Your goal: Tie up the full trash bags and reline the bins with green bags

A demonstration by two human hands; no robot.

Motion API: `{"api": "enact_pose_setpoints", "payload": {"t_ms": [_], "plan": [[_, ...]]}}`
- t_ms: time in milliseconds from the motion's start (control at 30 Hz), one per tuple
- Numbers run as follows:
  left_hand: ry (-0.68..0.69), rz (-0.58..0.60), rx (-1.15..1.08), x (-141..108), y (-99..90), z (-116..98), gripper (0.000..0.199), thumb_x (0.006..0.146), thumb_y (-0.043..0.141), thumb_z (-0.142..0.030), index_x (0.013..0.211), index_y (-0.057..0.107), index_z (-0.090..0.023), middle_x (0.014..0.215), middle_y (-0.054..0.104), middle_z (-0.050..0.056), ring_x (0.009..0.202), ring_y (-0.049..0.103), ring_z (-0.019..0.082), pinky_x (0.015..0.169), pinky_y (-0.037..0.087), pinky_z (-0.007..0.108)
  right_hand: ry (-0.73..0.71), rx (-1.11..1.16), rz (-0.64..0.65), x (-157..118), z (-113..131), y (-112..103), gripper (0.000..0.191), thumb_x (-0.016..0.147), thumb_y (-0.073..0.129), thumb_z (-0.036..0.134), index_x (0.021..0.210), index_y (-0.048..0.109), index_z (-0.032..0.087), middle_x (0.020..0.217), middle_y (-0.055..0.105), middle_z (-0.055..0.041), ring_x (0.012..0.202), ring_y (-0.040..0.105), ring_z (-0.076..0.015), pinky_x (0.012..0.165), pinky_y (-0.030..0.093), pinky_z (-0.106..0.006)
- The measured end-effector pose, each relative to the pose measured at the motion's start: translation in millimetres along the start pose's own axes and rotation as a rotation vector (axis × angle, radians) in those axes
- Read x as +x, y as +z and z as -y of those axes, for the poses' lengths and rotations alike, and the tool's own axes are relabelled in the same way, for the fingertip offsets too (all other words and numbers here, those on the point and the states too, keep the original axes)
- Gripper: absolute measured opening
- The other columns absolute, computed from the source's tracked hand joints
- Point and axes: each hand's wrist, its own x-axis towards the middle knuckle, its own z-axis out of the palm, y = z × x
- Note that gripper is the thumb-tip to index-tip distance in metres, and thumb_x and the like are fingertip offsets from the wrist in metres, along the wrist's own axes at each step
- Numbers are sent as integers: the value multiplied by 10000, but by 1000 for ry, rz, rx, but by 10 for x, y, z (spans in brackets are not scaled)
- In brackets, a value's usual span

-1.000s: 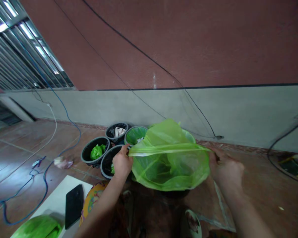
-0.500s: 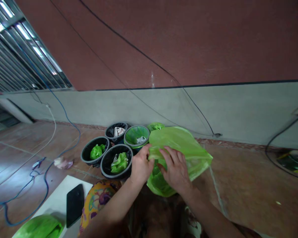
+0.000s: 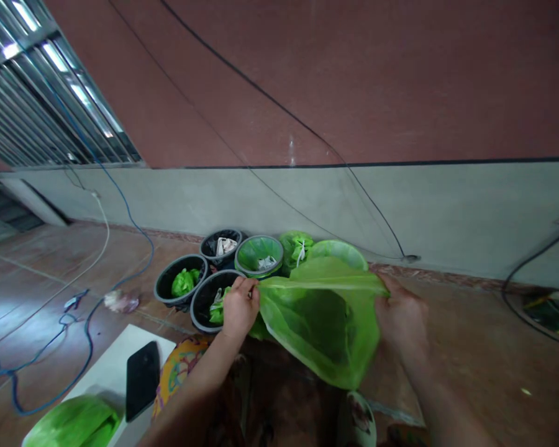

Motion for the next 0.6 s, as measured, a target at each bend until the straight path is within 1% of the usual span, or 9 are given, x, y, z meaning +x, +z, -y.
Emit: {"api": "enact_pose_setpoints", "payload": {"t_ms": [67,133,200,233,300,367,400,500,600], "plan": [[-24,-41,-8,18,-30,6,156,810,486,-146,839,634,-187,859,620,37,805,606,158,795,485,273,25,-47,74,11,-48,-8,443,789,464,204,1204,617,204,743,706,-72,564,595,-197,563,436,-304],[-16,-80,-50,27,-45,-58,122,801,493,-145,810,606,-191,895,607,46,893,599,173,850,479,289,-3,-85,93,-28,37,28,508,789,518,275,1287,540,179,912,710,-117,682,625,-233,615,458,-336],[31,-82,-119,17,-35,-178,99,811,486,-147,811,574,-193,965,596,61,977,584,179,900,465,301,-84,-73,19,-111,253,90,673,770,582,340,1386,408,134,1198,618,-186,938,611,-304,749,473,-408],[59,-67,-157,3,-20,-249,95,824,477,-150,826,561,-194,991,593,65,997,579,177,912,461,302,-142,-46,-32,-159,386,125,738,758,609,349,1413,357,119,1319,532,-206,1075,556,-338,830,454,-451],[112,-12,-219,-38,25,-379,102,853,450,-157,879,539,-199,1002,596,63,995,582,167,911,461,295,-299,30,-59,-236,627,195,737,761,618,323,1422,344,145,1408,456,-181,1200,469,-342,931,404,-486],[129,36,-233,-78,71,-448,127,875,422,-158,932,525,-204,958,605,53,957,595,160,886,470,285,-389,56,-15,-247,732,248,576,780,577,230,1343,462,181,1306,564,-143,1145,519,-302,932,404,-458],[123,43,-219,-88,88,-446,144,880,408,-153,951,522,-205,937,607,49,937,600,158,873,474,282,-386,42,20,-223,711,262,484,781,544,173,1265,540,190,1202,635,-127,1066,568,-277,906,418,-432],[69,-24,-130,-61,90,-293,191,863,387,-114,956,532,-199,901,607,49,906,606,167,854,478,294,-213,-66,108,-73,413,234,387,755,474,82,1077,660,190,928,721,-98,811,643,-221,786,458,-364],[8,-93,-80,8,56,-51,251,818,401,-84,992,556,-177,955,620,73,958,601,190,892,474,333,-46,-50,268,14,70,134,339,783,474,153,1038,691,205,843,725,-87,705,646,-210,668,467,-328]]}}
